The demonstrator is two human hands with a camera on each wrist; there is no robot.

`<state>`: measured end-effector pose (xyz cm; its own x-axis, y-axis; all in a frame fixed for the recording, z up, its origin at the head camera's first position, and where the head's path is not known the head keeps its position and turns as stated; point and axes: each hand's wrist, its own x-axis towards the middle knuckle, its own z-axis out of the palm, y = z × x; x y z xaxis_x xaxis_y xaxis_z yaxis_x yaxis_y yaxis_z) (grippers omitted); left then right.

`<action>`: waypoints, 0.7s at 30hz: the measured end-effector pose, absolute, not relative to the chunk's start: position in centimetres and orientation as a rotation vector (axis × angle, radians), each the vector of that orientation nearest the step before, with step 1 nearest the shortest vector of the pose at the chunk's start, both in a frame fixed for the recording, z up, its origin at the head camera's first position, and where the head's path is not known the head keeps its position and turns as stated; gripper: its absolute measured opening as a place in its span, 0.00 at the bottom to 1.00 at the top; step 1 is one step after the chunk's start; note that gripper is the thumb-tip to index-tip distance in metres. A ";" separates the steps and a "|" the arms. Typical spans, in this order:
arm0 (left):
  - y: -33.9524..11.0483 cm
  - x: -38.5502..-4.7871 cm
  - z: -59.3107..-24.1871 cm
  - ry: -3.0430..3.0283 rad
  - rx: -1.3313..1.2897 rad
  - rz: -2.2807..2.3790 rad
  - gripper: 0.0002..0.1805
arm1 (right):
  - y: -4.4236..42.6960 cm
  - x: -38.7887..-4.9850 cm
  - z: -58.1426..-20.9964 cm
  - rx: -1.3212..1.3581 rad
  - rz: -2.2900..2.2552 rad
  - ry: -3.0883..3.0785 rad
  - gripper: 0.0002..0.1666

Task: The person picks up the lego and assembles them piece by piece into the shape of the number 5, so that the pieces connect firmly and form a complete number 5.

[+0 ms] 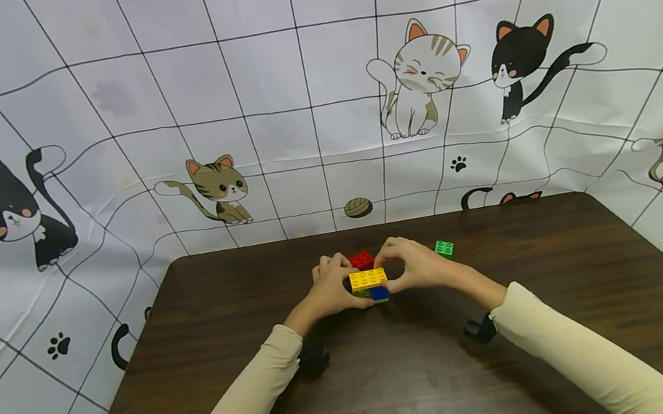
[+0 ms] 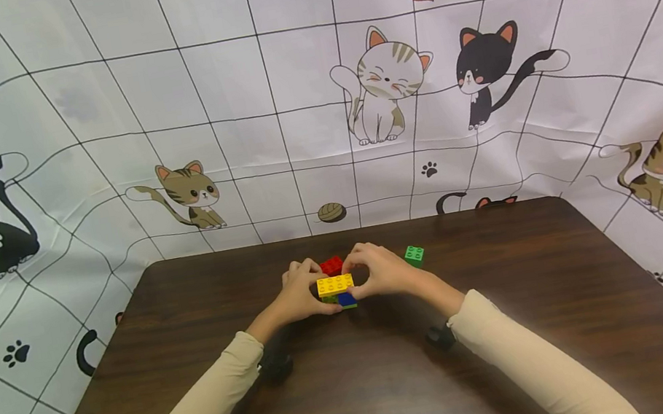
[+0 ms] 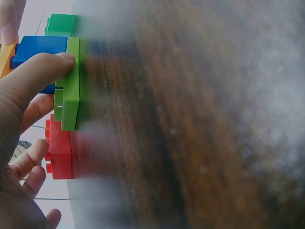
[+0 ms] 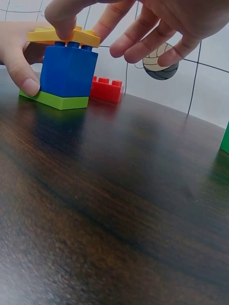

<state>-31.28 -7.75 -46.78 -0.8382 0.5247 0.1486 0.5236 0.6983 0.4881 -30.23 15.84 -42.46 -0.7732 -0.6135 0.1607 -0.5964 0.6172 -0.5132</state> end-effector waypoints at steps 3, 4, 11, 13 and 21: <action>-7.7 -31.3 -46.9 2.888 0.888 0.845 0.32 | 15.9 -30.3 -42.6 -1.043 -0.873 2.792 0.16; -7.7 -31.3 -46.9 2.887 0.883 0.848 0.33 | 16.0 -30.3 -42.6 -1.042 -0.876 2.789 0.16; -7.8 -31.4 -47.1 2.882 0.866 0.868 0.33 | 16.1 -30.5 -42.6 -1.073 -0.888 2.783 0.16; -7.8 -31.4 -47.0 2.877 0.865 0.893 0.33 | 16.0 -30.6 -42.6 -1.077 -0.882 2.786 0.16; -7.7 -31.4 -47.0 2.861 0.835 0.896 0.34 | 16.0 -30.4 -42.4 -1.093 -0.851 2.803 0.17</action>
